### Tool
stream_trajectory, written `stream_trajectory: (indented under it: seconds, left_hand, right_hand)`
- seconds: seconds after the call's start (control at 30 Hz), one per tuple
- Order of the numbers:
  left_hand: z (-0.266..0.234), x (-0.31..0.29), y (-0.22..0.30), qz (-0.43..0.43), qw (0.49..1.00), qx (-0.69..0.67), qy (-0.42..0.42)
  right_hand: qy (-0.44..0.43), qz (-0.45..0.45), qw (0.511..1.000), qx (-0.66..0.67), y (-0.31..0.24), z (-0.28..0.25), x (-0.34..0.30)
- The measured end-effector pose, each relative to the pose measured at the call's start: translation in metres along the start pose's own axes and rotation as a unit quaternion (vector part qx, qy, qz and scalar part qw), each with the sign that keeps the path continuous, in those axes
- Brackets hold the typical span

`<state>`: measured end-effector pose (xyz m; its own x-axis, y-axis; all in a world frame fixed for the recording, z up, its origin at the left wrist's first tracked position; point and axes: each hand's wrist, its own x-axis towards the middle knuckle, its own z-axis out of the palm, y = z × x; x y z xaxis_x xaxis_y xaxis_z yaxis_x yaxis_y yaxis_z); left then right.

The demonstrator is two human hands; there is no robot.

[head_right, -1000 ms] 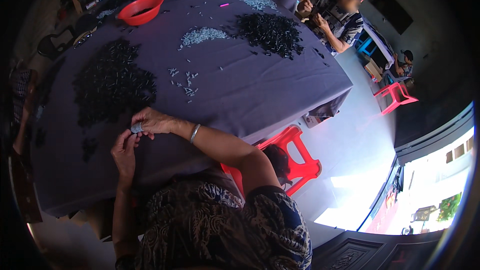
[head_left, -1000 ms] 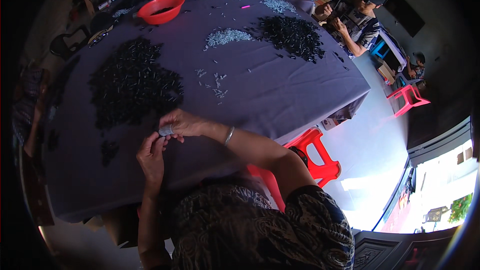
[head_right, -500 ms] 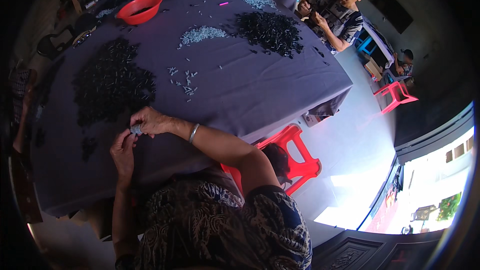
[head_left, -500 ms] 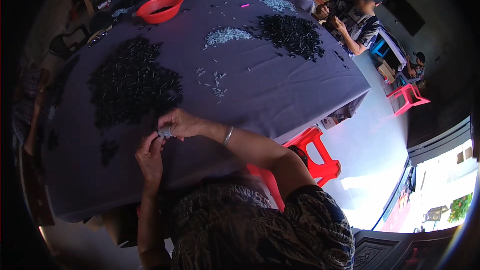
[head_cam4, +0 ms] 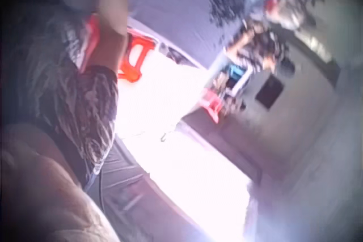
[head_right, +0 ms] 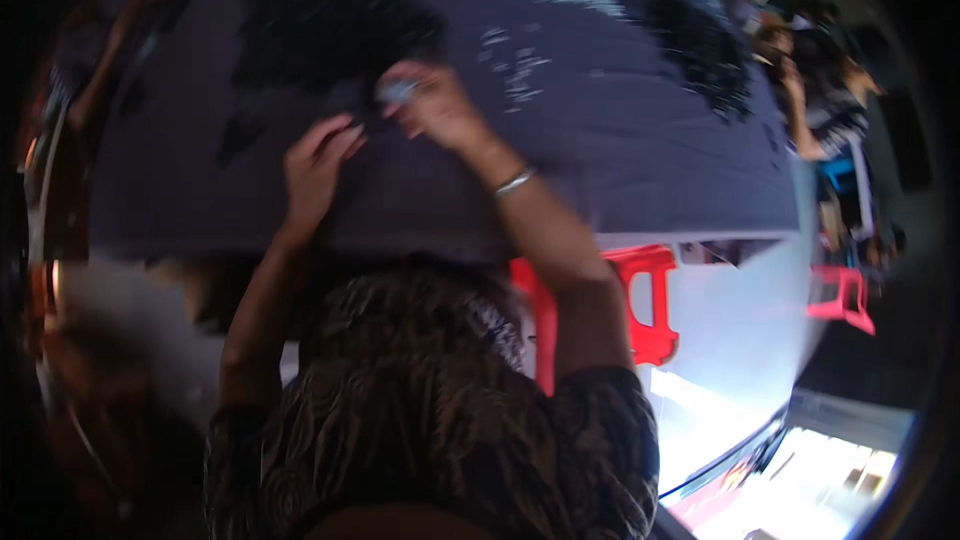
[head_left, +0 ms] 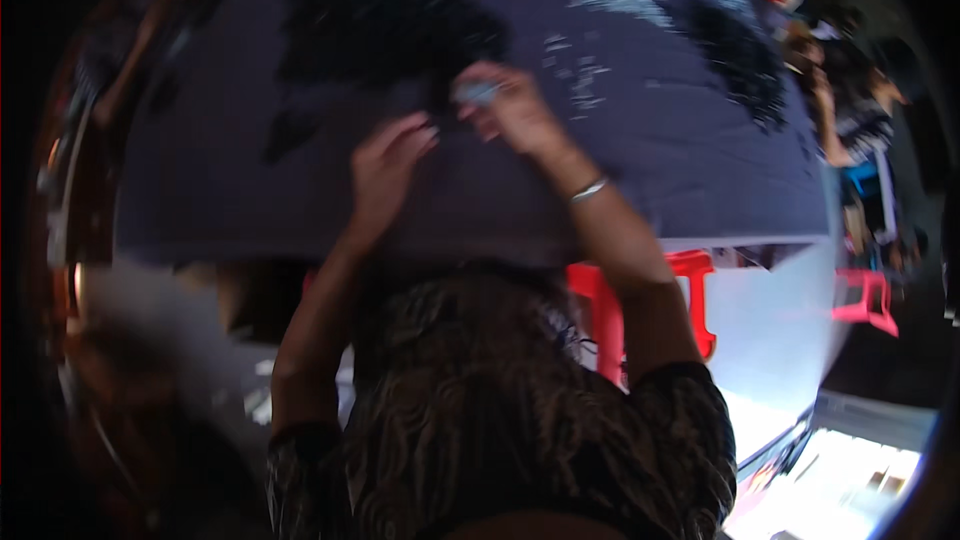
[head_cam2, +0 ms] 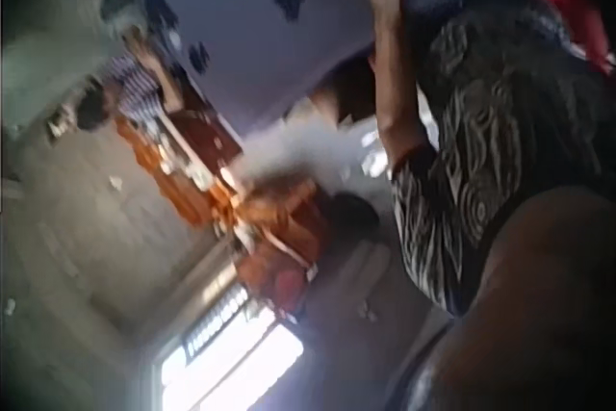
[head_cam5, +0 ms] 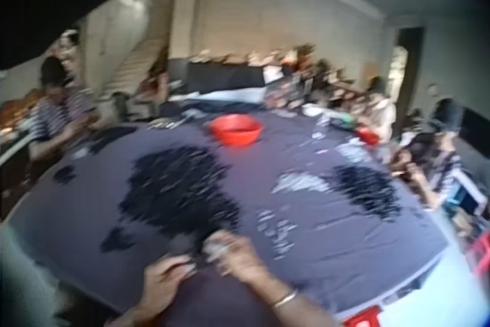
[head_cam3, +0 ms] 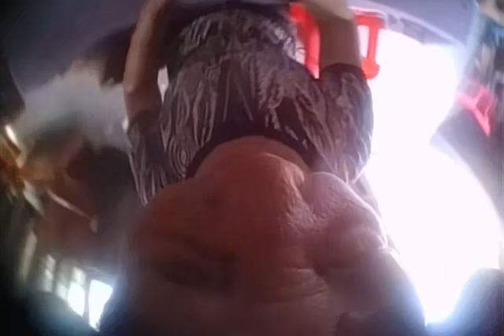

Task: Sorting small black plastic components on a table covered with a grey cloth.

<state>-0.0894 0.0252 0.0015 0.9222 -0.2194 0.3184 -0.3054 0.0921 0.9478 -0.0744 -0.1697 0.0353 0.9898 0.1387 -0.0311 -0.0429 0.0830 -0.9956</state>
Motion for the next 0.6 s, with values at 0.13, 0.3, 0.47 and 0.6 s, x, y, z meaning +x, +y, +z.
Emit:
stream_trajectory:
  seconds: [0.13, 0.3, 0.47, 0.6]
  left_hand:
    - [0.000, 0.004, -0.011, 0.010, 0.997, -0.082, 0.005]
    - [-0.005, 0.000, -0.009, 0.006, 0.997, -0.069, 0.015]
    - [-0.006, -0.001, -0.009, 0.000, 1.000, -0.013, 0.014]
    - [-0.008, 0.000, -0.012, -0.009, 1.000, -0.014, 0.016]
  right_hand:
    - [-0.014, -0.040, 0.992, 0.117, 0.010, -0.016, 0.013]
    - [0.006, -0.054, 0.993, 0.102, 0.003, -0.017, 0.017]
    - [0.061, -0.094, 0.989, 0.098, -0.006, -0.038, 0.017]
    - [0.070, -0.068, 0.990, -0.103, -0.010, -0.048, 0.016]
